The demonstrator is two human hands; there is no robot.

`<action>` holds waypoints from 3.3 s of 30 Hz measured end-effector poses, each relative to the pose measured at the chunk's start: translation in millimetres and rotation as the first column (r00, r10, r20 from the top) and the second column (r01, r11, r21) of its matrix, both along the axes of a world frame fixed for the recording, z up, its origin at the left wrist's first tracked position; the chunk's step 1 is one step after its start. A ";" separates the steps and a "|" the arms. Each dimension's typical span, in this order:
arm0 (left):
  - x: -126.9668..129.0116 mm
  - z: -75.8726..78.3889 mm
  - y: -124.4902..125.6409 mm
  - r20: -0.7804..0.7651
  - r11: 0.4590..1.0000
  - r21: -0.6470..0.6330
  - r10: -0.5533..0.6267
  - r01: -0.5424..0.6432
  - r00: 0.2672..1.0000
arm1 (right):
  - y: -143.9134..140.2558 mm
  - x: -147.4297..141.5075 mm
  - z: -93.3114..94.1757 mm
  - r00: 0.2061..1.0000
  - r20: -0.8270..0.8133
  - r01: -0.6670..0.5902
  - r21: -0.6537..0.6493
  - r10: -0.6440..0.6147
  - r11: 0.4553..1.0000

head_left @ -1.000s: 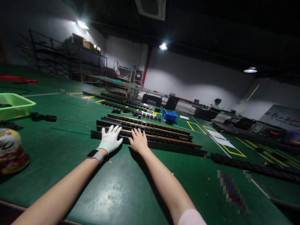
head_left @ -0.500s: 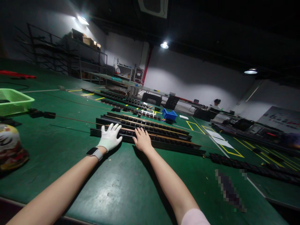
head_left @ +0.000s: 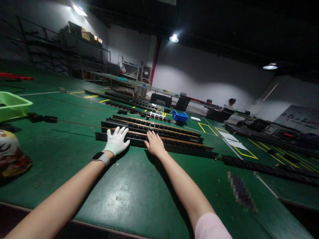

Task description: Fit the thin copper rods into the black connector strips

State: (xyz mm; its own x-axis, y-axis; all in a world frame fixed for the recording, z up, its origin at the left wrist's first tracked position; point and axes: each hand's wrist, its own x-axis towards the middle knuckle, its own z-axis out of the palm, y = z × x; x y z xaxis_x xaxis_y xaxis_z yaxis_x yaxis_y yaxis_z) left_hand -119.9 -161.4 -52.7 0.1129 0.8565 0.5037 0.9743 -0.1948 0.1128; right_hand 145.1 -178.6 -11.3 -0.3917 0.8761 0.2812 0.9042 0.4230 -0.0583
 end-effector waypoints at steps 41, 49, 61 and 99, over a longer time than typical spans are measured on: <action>-6.7 -24.6 29.1 -0.020 0.997 0.066 0.029 -0.028 0.999 | -45.5 312.7 28.9 0.639 -0.608 0.708 0.227 -0.471 0.668; -11.1 -22.6 30.5 0.040 0.998 0.051 -0.048 0.046 0.998 | -61.4 302.6 -8.9 0.682 0.160 0.727 -0.046 -0.713 0.685; -12.4 -22.1 30.0 0.027 0.995 0.084 -0.065 0.063 0.998 | -57.9 292.4 -5.1 0.672 0.217 0.725 -0.001 -0.708 0.689; -5.4 -5.9 12.4 0.073 0.996 -0.046 -0.067 0.070 0.995 | -42.8 205.6 -9.5 0.782 0.210 0.584 0.082 -0.587 0.808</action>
State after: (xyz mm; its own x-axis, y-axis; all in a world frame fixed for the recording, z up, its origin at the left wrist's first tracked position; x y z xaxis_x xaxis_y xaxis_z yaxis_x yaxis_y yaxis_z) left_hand -125.4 -149.0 -58.5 0.1372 0.8716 0.4707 0.9479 -0.2534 0.1929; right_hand 350.7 -221.5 -20.9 0.1441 0.9537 0.2639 0.9669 -0.1924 0.1675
